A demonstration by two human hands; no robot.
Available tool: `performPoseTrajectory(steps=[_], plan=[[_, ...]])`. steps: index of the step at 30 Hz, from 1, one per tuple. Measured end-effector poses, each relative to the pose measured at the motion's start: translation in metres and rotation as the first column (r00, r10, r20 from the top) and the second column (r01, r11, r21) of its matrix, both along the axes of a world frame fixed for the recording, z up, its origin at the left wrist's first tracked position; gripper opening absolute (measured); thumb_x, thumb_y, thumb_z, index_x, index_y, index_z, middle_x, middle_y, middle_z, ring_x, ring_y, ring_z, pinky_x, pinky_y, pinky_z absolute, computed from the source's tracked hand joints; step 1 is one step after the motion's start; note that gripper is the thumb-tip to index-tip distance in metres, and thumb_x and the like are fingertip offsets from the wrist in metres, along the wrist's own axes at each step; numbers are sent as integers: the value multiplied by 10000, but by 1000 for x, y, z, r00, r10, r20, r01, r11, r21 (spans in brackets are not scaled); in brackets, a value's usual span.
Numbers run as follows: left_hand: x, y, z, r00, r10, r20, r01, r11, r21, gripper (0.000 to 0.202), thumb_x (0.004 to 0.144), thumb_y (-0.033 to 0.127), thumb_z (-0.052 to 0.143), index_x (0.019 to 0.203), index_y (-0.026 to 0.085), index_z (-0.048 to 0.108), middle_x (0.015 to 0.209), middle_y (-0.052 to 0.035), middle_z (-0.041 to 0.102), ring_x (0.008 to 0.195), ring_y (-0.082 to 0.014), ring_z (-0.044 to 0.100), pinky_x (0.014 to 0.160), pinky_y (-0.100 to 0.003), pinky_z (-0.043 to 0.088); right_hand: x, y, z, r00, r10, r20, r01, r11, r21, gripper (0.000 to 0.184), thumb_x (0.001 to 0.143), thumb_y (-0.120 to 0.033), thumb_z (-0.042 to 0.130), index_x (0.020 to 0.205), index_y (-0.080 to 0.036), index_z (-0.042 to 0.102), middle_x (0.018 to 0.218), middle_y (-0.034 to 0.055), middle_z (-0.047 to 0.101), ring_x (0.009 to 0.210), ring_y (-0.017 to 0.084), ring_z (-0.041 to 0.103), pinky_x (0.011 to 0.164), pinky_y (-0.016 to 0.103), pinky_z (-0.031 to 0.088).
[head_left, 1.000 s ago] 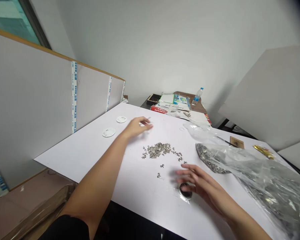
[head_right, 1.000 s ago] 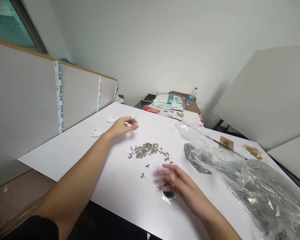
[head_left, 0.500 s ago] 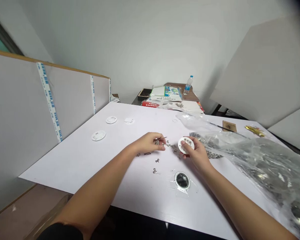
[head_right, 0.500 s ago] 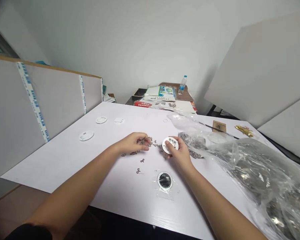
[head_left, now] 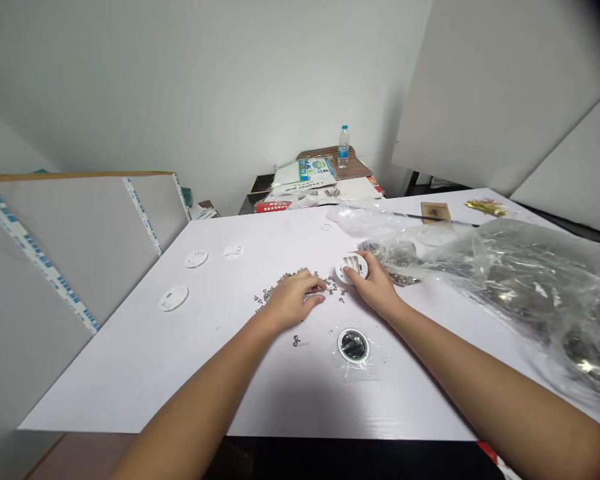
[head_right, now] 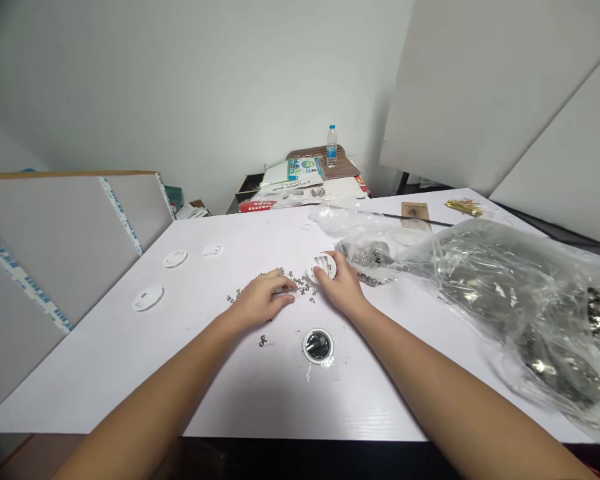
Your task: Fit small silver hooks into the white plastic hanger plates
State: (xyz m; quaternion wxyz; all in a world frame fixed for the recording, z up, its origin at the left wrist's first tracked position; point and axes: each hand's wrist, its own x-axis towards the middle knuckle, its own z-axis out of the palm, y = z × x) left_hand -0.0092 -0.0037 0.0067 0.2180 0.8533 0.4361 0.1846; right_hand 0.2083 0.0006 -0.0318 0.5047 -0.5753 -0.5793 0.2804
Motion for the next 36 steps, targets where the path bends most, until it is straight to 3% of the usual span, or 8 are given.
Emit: performPoseTrajectory(steps=[3,9,16,19,25,28,31,36], plan=[[16,0,-9,996,75,-38,-72,995,74,236,903,361,551,1083,263,666,1003,-43,627,930,-217,588,820,-338,418,0,2,-1,999,10,-39,-10,1000,7,314,817,-407,591,1082,-240,577,1027,49,681,928,257,625,867,404,458],[31,6,-18,990,100,-105,-82,983,162,202,906,340,558,1047,277,687,960,-21,638,894,-195,605,793,-319,427,-1,3,0,999,22,-38,-21,1000,3,265,824,-363,577,1058,-238,578,1013,35,682,957,256,619,870,406,447],[27,7,-16,997,67,36,-72,983,169,124,900,266,553,893,225,670,902,-20,645,841,-173,595,766,-298,428,2,4,-1,998,53,-46,-52,998,22,226,837,-343,582,1037,-237,576,979,24,684,945,247,622,867,397,443],[21,4,-14,966,69,248,-90,993,71,130,912,287,542,930,203,640,908,-30,653,814,-161,594,750,-285,436,1,2,1,992,103,-75,-100,994,42,220,849,-323,570,1049,-234,578,980,21,675,930,232,619,845,379,459],[13,4,-16,781,238,578,-96,959,-266,244,858,381,638,979,169,627,932,-51,678,803,-153,623,724,-258,463,-8,-9,3,899,376,-224,-385,923,7,331,864,-251,533,1193,-219,512,944,19,652,609,134,606,600,282,500],[11,6,-15,771,225,596,-97,966,-239,283,869,373,625,1060,172,675,982,-65,665,857,-156,614,758,-257,463,-11,-13,4,878,420,-229,-431,902,2,343,854,-215,540,1195,-222,500,965,23,648,585,121,611,585,275,505],[10,6,-16,807,181,562,-95,979,-178,251,875,363,615,1001,170,714,944,-62,642,841,-150,597,738,-248,448,-11,-14,5,858,446,-254,-462,887,-5,338,853,-204,542,1187,-220,494,931,15,643,581,121,619,575,271,506],[9,6,-21,800,221,558,-94,964,-247,219,827,362,676,925,166,677,846,-41,658,695,-127,575,645,-247,424,-10,-14,4,856,455,-246,-475,880,-23,340,858,-205,547,1195,-226,503,881,1,635,571,121,627,573,272,508]])
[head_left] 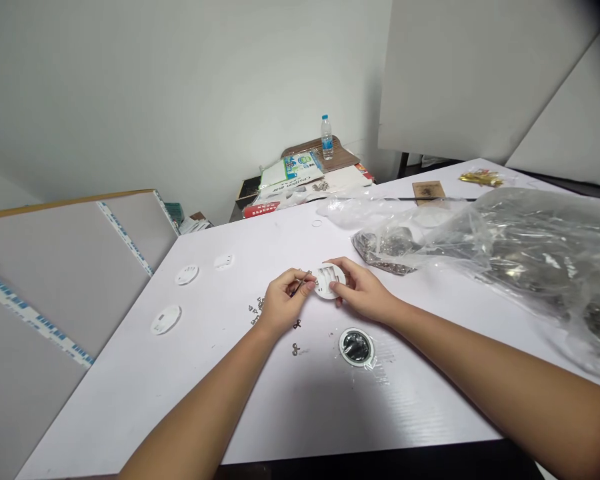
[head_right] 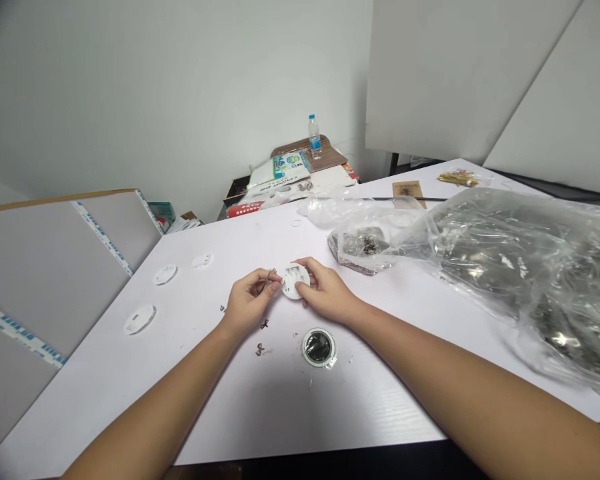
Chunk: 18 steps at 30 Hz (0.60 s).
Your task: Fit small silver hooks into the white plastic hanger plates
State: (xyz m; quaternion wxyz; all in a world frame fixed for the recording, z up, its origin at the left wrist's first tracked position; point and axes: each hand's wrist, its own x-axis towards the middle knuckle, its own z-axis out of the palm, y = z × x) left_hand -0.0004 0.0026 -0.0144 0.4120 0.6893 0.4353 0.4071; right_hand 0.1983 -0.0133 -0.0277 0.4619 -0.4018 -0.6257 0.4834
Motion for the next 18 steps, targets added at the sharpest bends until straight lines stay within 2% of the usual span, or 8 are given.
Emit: performPoseTrajectory(steps=[3,5,8,10,15,18], plan=[[-1,1,0,997,51,-54,-49,998,38,216,786,366,720,876,172,687,784,-35,661,645,-122,540,614,-255,409,0,0,-2,1000,12,13,-12,1000,0,333,864,-215,551,1194,-238,509,883,4,640,566,125,631,583,283,516],[-2,1,2,990,77,-118,-64,991,115,195,765,357,739,842,183,701,751,-27,655,598,-113,492,582,-257,391,-1,-1,-3,1000,23,-5,-23,1000,-12,313,862,-223,565,1169,-240,507,920,12,645,591,131,648,610,291,529],[-3,1,4,972,83,-221,-21,962,271,114,780,306,723,821,200,713,772,-24,662,579,-105,452,575,-261,387,-2,-1,-4,997,11,-72,-13,1000,-24,300,834,-219,610,1108,-237,489,1031,33,625,730,149,680,674,289,540],[-3,0,5,960,93,-265,-1,944,329,78,798,269,700,847,210,718,782,-22,669,588,-107,465,588,-262,400,-2,0,-5,995,-16,-100,14,1000,-25,307,810,-213,640,1067,-236,472,1048,30,607,793,152,672,677,271,527],[-2,-3,5,956,87,-280,1,954,300,125,840,261,653,934,218,723,772,-16,677,578,-104,480,590,-261,401,-1,0,-6,994,-105,-21,105,994,15,264,832,-252,620,1037,-234,455,891,-6,608,671,137,607,590,252,459],[0,-4,5,970,75,-230,-14,967,253,139,849,305,644,913,211,724,809,-28,669,583,-105,475,588,-265,395,1,-2,-1,974,-218,62,207,967,147,376,851,-243,597,1204,-244,469,915,14,625,754,168,603,670,290,463]])
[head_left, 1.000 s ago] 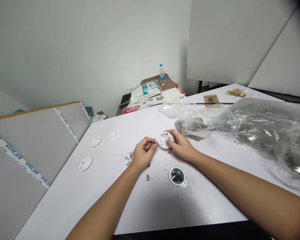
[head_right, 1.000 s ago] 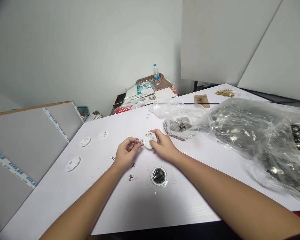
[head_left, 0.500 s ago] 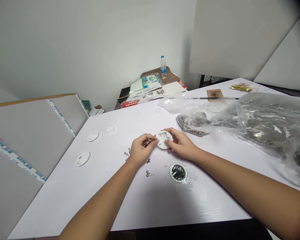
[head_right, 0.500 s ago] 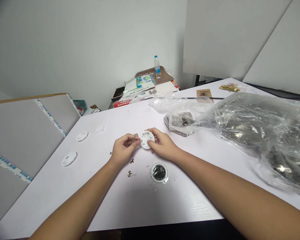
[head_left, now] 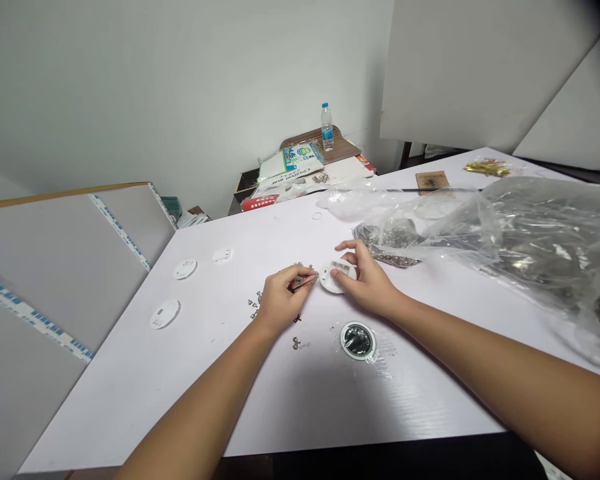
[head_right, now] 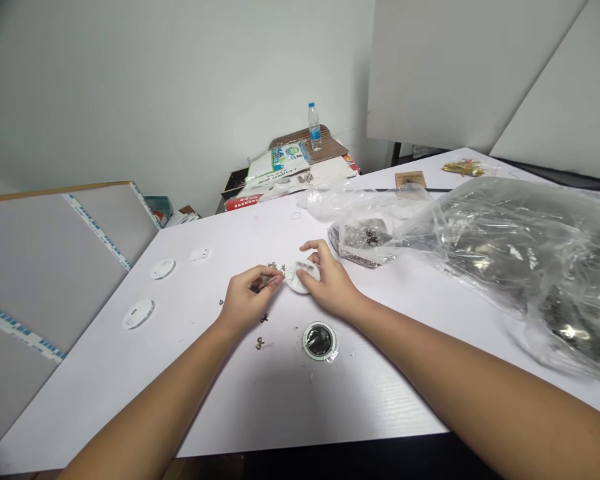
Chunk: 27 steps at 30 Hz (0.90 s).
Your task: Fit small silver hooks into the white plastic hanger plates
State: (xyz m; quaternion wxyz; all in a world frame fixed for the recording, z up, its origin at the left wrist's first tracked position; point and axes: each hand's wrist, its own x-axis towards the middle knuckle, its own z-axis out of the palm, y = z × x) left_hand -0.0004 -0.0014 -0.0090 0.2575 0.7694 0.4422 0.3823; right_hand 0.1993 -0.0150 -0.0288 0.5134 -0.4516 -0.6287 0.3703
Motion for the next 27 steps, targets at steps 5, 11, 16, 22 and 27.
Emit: performPoseTrajectory(steps=[5,11,16,22,27], plan=[[4,-2,2,987,41,155,-25,994,-107,221,829,397,660,885,190,710,882,-47,635,556,-91,448,533,-250,350,3,-1,7,994,-44,100,37,997,71,250,881,-266,570,1118,-230,641,1019,45,677,859,199,609,754,323,454],[6,-6,2,985,87,150,-46,965,-259,254,809,428,670,868,181,685,562,24,504,488,-91,370,485,-231,260,0,2,4,993,-120,6,120,993,13,143,841,-298,630,915,-197,561,853,30,643,772,183,598,652,281,438],[7,-6,4,983,109,147,-68,964,-258,231,803,401,668,824,171,676,608,15,543,521,-91,393,503,-227,283,-2,-1,4,998,-54,-11,54,999,8,209,839,-292,632,1015,-197,571,910,41,648,814,184,605,705,294,466],[5,-2,5,983,143,113,-113,964,-239,235,806,390,658,810,156,671,637,10,578,560,-96,431,542,-223,327,-4,-4,6,998,15,55,-14,1000,-4,181,846,-301,611,977,-178,632,833,26,633,699,149,565,631,268,450],[3,0,1,981,176,86,-155,966,-209,235,806,397,653,810,163,674,670,-2,617,592,-116,491,568,-235,349,-6,-6,6,997,75,13,-74,997,-37,216,836,-303,626,1012,-179,634,913,47,650,683,134,582,612,252,478]])
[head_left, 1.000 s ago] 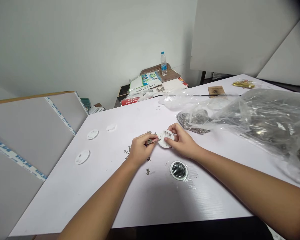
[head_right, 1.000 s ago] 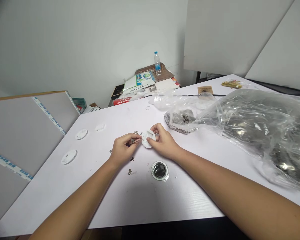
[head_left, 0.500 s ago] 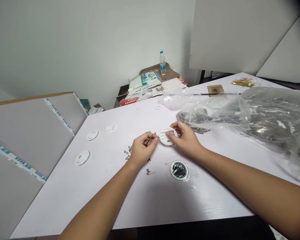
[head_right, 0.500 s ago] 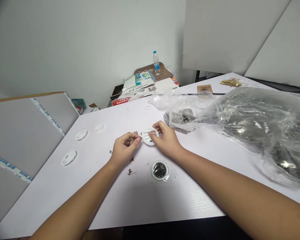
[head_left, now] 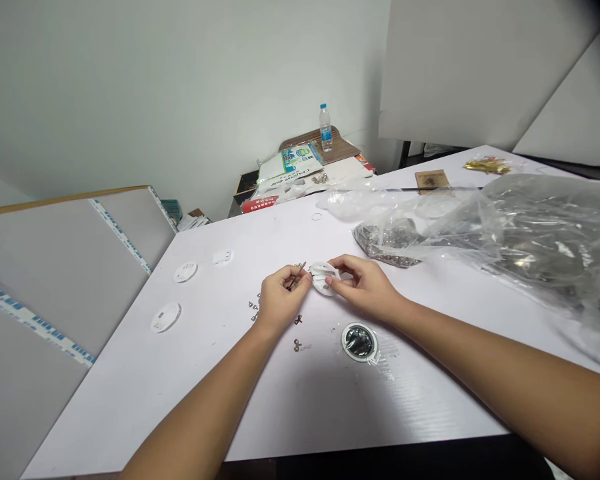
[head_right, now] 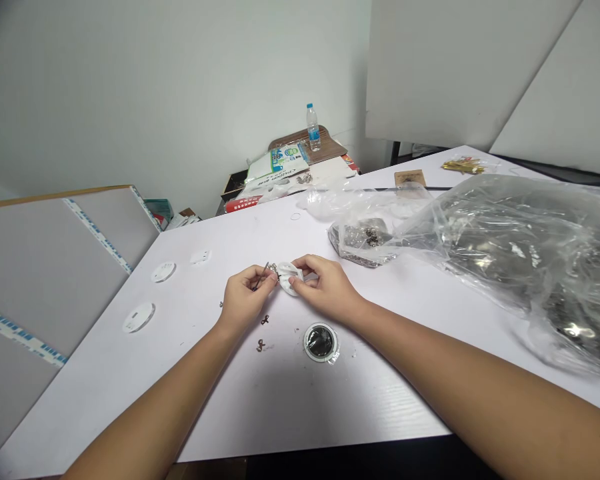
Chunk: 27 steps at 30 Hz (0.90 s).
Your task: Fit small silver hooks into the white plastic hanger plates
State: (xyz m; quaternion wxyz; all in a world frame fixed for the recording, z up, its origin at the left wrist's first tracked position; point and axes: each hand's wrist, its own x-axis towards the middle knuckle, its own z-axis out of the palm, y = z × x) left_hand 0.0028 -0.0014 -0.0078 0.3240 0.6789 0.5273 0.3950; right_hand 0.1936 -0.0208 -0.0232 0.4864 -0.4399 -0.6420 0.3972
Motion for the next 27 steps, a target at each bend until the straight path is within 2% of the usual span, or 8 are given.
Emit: performPoseTrajectory(steps=[8,16,19,22,24,27], plan=[[0,-1,-2,1000,10,-19,-10,1000,18,238,803,404,649,806,167,675,632,10,578,565,-110,455,552,-233,337,-1,-2,1,998,53,-30,-53,999,-2,222,825,-298,641,1016,-187,635,1002,68,676,705,140,621,618,255,515],[-2,2,-3,997,-72,-7,72,997,-11,222,814,389,655,805,169,622,712,1,602,616,-113,495,585,-227,359,-1,-2,0,996,80,-49,-81,996,-19,226,821,-312,661,1006,-185,648,1010,75,692,710,146,629,588,253,495],[-3,4,-3,992,-108,63,111,992,-56,235,800,387,679,843,169,603,755,-1,608,602,-100,500,576,-218,369,0,-3,0,995,86,-52,-88,995,-44,236,818,-330,665,998,-178,649,973,70,697,649,129,598,546,245,466],[-4,7,-2,971,-146,188,169,979,-112,271,762,378,725,874,159,612,828,-27,644,683,-118,559,655,-233,429,1,-3,2,990,119,-79,-125,989,-80,265,812,-355,673,1000,-169,650,919,59,695,606,117,577,530,242,451],[-4,8,-1,951,-167,261,210,967,-144,284,744,382,744,851,149,620,853,-47,662,754,-140,589,710,-252,453,1,-2,4,984,141,-110,-151,985,-83,266,809,-354,678,999,-169,656,921,57,695,650,129,599,570,249,472],[-5,7,2,938,-165,304,228,956,-183,287,742,394,747,830,154,617,791,-33,654,691,-126,575,657,-244,447,2,0,6,972,153,-177,-165,985,-55,240,814,-326,674,1003,-179,660,958,55,696,764,154,635,678,275,510]])
